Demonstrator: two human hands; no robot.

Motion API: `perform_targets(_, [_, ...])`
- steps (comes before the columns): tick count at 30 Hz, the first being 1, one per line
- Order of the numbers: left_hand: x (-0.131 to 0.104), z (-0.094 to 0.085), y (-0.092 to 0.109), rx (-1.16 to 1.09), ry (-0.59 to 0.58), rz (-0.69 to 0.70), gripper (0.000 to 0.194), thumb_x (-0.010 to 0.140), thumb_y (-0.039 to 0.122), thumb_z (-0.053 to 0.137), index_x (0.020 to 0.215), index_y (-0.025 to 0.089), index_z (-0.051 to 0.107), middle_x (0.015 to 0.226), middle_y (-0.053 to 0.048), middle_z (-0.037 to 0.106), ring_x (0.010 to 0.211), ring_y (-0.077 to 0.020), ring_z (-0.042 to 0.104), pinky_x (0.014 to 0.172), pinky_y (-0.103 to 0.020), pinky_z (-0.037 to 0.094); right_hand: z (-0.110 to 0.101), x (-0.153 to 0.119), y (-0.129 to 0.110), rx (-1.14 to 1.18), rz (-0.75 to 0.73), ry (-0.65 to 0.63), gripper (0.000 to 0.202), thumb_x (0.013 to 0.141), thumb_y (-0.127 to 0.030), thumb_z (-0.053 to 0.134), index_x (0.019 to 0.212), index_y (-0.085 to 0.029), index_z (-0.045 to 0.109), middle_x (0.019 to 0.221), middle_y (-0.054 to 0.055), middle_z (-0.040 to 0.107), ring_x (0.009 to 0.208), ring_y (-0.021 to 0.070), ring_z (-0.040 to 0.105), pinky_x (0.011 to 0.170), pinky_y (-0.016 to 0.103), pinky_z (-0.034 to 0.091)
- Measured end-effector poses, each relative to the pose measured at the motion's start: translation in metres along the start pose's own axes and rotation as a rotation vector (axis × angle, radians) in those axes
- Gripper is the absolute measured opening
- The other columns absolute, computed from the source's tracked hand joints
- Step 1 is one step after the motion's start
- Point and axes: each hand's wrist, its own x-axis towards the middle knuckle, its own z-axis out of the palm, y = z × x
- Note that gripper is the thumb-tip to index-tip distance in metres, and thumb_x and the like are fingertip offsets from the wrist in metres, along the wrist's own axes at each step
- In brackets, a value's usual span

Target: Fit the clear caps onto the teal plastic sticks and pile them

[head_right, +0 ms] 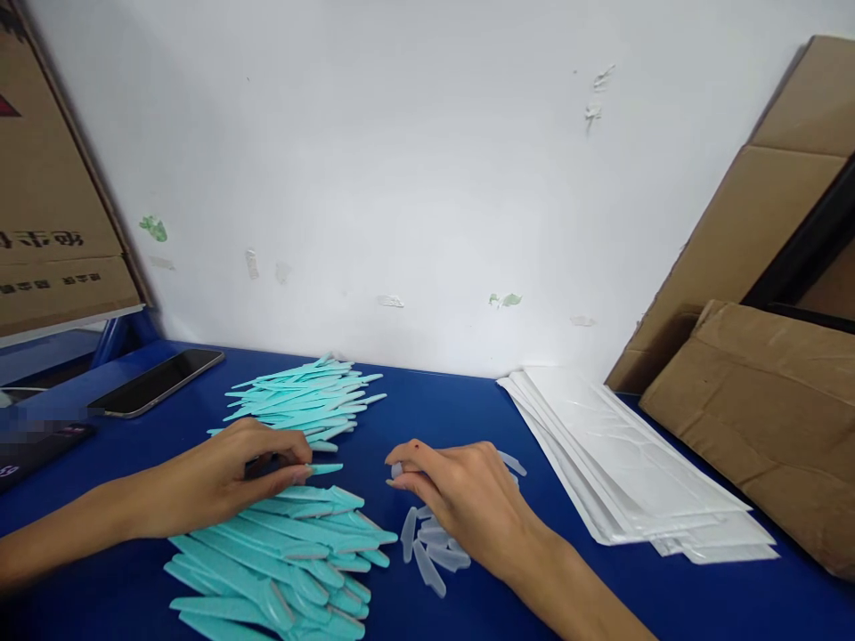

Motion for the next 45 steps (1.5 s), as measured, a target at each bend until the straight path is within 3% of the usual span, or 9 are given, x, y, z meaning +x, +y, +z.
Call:
perform_targets(5, [-0.001, -0.001, 0.001, 0.034, 0.031, -0.003, 0.037, 0.103, 0.049, 0.045, 0.094, 0.022, 0.068, 0.079, -0.003, 0.067, 0.059, -0.0132, 0.053, 0.052, -0.024, 0.036, 0.000, 0.003, -0.005, 0.053, -0.014, 0.071, 0.021, 0.102, -0.036, 0.057, 0.097, -0.022, 0.072, 0.089, 0.002, 0.079, 0.064, 0.0120, 0.070, 0.055, 0.021, 0.047])
perform_targets(16, [-0.001, 0.001, 0.000, 0.046, 0.092, 0.030, 0.035, 0.105, 0.046, 0.044, 0.099, 0.022, 0.067, 0.075, -0.002, 0.066, 0.061, -0.0142, 0.054, 0.054, -0.024, 0.036, 0.005, 0.000, -0.007, 0.135, 0.026, 0.077, 0.017, 0.101, -0.027, 0.058, 0.107, -0.025, 0.073, 0.097, 0.002, 0.079, 0.067, 0.0131, 0.070, 0.058, 0.022, 0.051])
perform_targets(19, [-0.001, 0.003, -0.003, 0.073, 0.154, 0.082, 0.031, 0.105, 0.043, 0.045, 0.105, 0.022, 0.067, 0.079, -0.002, 0.067, 0.063, -0.0137, 0.056, 0.056, -0.024, 0.039, 0.008, 0.002, -0.012, 0.221, 0.129, 0.133, 0.015, 0.097, -0.031, 0.063, 0.106, -0.027, 0.075, 0.091, 0.000, 0.080, 0.058, 0.0130, 0.068, 0.053, 0.023, 0.051])
perform_targets(24, [-0.005, 0.007, -0.002, 0.113, 0.194, 0.153, 0.026, 0.106, 0.034, 0.044, 0.118, 0.023, 0.065, 0.103, -0.005, 0.071, 0.080, -0.0161, 0.064, 0.063, -0.024, 0.047, 0.009, 0.009, -0.021, 0.562, 0.444, 0.168, 0.019, 0.087, -0.039, 0.074, 0.099, -0.026, 0.078, 0.091, 0.003, 0.080, 0.049, 0.0136, 0.068, 0.047, 0.023, 0.053])
perform_targets(27, [-0.007, 0.008, 0.001, 0.134, 0.182, 0.180, 0.026, 0.106, 0.030, 0.043, 0.123, 0.024, 0.063, 0.103, -0.005, 0.070, 0.077, -0.0152, 0.063, 0.065, -0.025, 0.047, 0.010, 0.010, -0.025, 0.647, 0.499, 0.146, 0.020, 0.084, -0.040, 0.076, 0.097, -0.025, 0.080, 0.095, 0.005, 0.080, 0.049, 0.0136, 0.068, 0.047, 0.023, 0.053])
perform_targets(34, [-0.006, 0.014, 0.003, 0.107, 0.153, 0.231, 0.027, 0.107, 0.026, 0.042, 0.127, 0.028, 0.061, 0.098, -0.003, 0.069, 0.075, -0.0146, 0.062, 0.063, -0.025, 0.043, 0.020, 0.006, -0.032, 0.582, 0.421, 0.089, 0.014, 0.087, -0.033, 0.073, 0.097, -0.027, 0.081, 0.067, -0.001, 0.076, 0.049, 0.0144, 0.067, 0.046, 0.021, 0.050])
perform_targets(40, [-0.009, 0.033, -0.003, 0.113, 0.228, 0.287, 0.037, 0.108, 0.030, 0.044, 0.144, 0.036, 0.048, 0.101, -0.001, 0.072, 0.074, -0.0146, 0.065, 0.062, -0.024, 0.043, 0.026, -0.001, -0.036, 0.469, 0.200, 0.117, 0.019, 0.094, -0.030, 0.068, 0.109, -0.029, 0.080, 0.071, -0.001, 0.077, 0.048, 0.0115, 0.065, 0.046, 0.019, 0.048])
perform_targets(45, [-0.010, 0.044, -0.008, 0.077, 0.246, 0.313, 0.040, 0.108, 0.027, 0.046, 0.146, 0.040, 0.045, 0.103, 0.001, 0.074, 0.062, -0.0111, 0.062, 0.055, -0.023, 0.039, 0.027, -0.003, -0.038, 0.382, 0.100, 0.153, 0.019, 0.093, -0.025, 0.069, 0.108, -0.028, 0.081, 0.067, -0.003, 0.076, 0.047, 0.0118, 0.065, 0.047, 0.019, 0.050])
